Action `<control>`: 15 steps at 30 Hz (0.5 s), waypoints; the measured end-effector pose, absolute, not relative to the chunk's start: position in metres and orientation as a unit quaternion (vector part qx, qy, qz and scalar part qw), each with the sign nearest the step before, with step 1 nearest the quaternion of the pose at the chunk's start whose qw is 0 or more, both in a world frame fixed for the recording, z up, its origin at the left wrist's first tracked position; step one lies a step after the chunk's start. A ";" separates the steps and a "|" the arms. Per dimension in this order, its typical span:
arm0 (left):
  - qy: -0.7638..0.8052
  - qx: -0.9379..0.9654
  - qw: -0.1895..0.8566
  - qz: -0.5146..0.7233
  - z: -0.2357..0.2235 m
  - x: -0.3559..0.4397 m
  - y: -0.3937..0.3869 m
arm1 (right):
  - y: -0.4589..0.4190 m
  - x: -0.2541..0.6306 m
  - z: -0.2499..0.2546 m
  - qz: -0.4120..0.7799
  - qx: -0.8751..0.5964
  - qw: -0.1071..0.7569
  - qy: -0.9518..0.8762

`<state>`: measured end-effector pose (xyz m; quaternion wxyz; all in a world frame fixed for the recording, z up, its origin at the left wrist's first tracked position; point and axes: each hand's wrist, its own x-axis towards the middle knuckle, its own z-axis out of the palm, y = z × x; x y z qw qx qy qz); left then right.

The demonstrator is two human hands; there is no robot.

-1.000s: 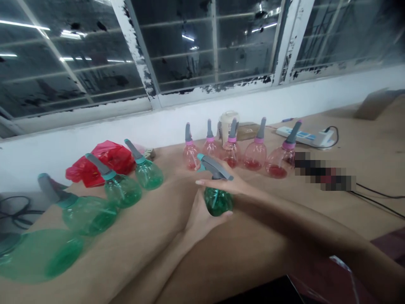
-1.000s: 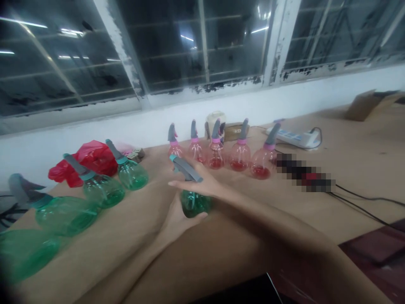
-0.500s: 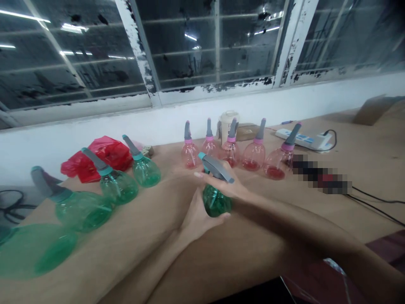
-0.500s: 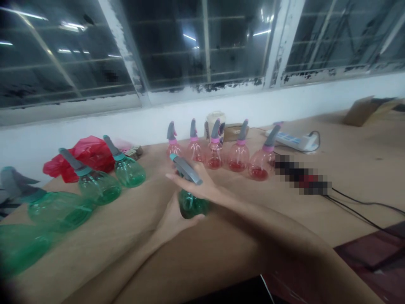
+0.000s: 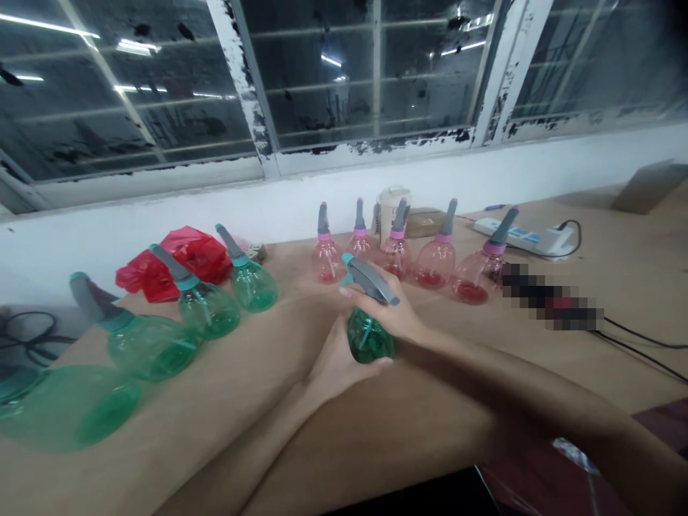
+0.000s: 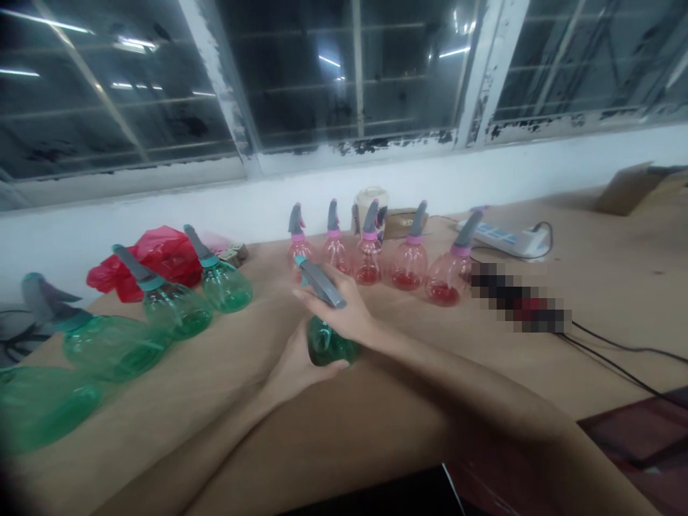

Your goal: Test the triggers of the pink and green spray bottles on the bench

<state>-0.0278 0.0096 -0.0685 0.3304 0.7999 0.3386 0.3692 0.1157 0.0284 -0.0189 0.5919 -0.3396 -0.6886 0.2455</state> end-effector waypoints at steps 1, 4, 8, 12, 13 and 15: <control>0.337 0.801 0.330 0.368 -0.069 -0.028 0.010 | 0.028 0.116 -0.019 0.247 -0.343 0.590 -0.688; 0.342 0.806 0.325 0.358 -0.069 -0.029 0.010 | 0.029 0.116 -0.021 0.262 -0.349 0.584 -0.685; 0.341 0.807 0.317 0.362 -0.069 -0.029 0.010 | 0.029 0.117 -0.022 0.267 -0.349 0.587 -0.680; 0.348 0.808 0.314 0.356 -0.070 -0.029 0.010 | 0.028 0.117 -0.019 0.275 -0.349 0.585 -0.679; 0.351 0.808 0.312 0.355 -0.070 -0.029 0.010 | 0.027 0.117 -0.018 0.277 -0.347 0.584 -0.680; 0.350 0.806 0.314 0.360 -0.071 -0.029 0.011 | 0.027 0.117 -0.018 0.277 -0.348 0.581 -0.682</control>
